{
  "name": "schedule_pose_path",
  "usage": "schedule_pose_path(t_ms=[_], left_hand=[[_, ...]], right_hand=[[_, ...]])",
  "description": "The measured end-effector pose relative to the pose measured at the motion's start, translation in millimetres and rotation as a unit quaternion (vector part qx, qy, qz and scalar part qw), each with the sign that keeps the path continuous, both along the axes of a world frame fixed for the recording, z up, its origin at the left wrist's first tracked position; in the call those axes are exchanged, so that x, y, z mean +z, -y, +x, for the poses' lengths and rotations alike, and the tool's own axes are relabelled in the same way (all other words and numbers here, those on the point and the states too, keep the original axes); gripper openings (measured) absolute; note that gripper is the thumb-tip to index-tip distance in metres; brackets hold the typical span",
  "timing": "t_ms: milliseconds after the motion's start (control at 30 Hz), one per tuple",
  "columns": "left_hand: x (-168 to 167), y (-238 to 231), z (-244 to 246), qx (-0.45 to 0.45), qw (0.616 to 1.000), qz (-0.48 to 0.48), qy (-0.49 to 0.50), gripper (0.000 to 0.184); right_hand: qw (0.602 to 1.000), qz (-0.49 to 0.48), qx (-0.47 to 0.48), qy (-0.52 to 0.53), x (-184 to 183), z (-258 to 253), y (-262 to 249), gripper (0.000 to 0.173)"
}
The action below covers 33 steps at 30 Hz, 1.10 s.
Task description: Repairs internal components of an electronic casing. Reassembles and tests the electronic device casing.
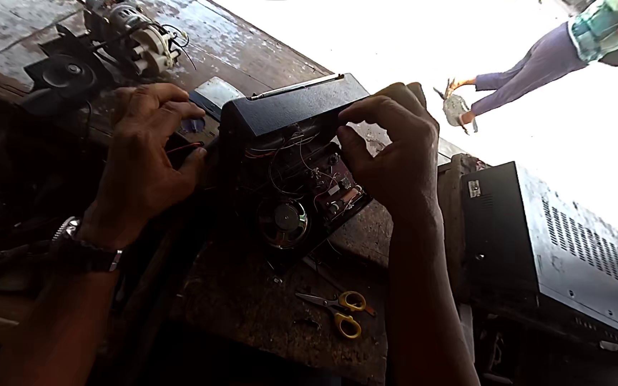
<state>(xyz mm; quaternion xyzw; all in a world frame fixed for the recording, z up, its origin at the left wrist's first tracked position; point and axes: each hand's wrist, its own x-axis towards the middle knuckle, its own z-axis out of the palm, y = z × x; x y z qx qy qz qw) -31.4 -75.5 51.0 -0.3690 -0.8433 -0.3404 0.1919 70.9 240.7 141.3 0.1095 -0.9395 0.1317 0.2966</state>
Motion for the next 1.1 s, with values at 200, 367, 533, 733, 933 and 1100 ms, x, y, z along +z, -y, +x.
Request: schedule_pose_path(t_ms=[200,367,533,733,933,1100], left_hand=[[3.5,-34.4,80.6,0.001,1.0,-0.019,0.02,0.027],[-8.3,-51.6,70.9,0.001,0.978,-0.199,0.061,0.033],[-2.7,-53.7,69.5,0.008,0.976,-0.209,0.051,0.024],[11.8,-49.6,79.0,0.011,0.993,-0.12,0.0,0.035],[29.2,-61.9,94.8,-0.014,0.998,-0.026,-0.057,0.026],[19.8,-69.4,103.7,0.043,0.989,0.138,-0.023,0.023]], right_hand=[[0.995,-0.001,-0.01,0.099,-28.1,43.9,22.3,0.009],[0.994,-0.03,-0.014,0.103,-44.6,53.8,20.2,0.01],[0.995,-0.068,0.01,0.076,-42.4,55.9,18.5,0.009],[0.993,-0.077,0.042,0.085,-32.3,51.3,22.6,0.012],[0.978,-0.062,0.109,0.165,-33.1,31.6,47.2,0.013],[0.957,-0.151,0.157,0.193,-30.9,19.9,25.8,0.006]])
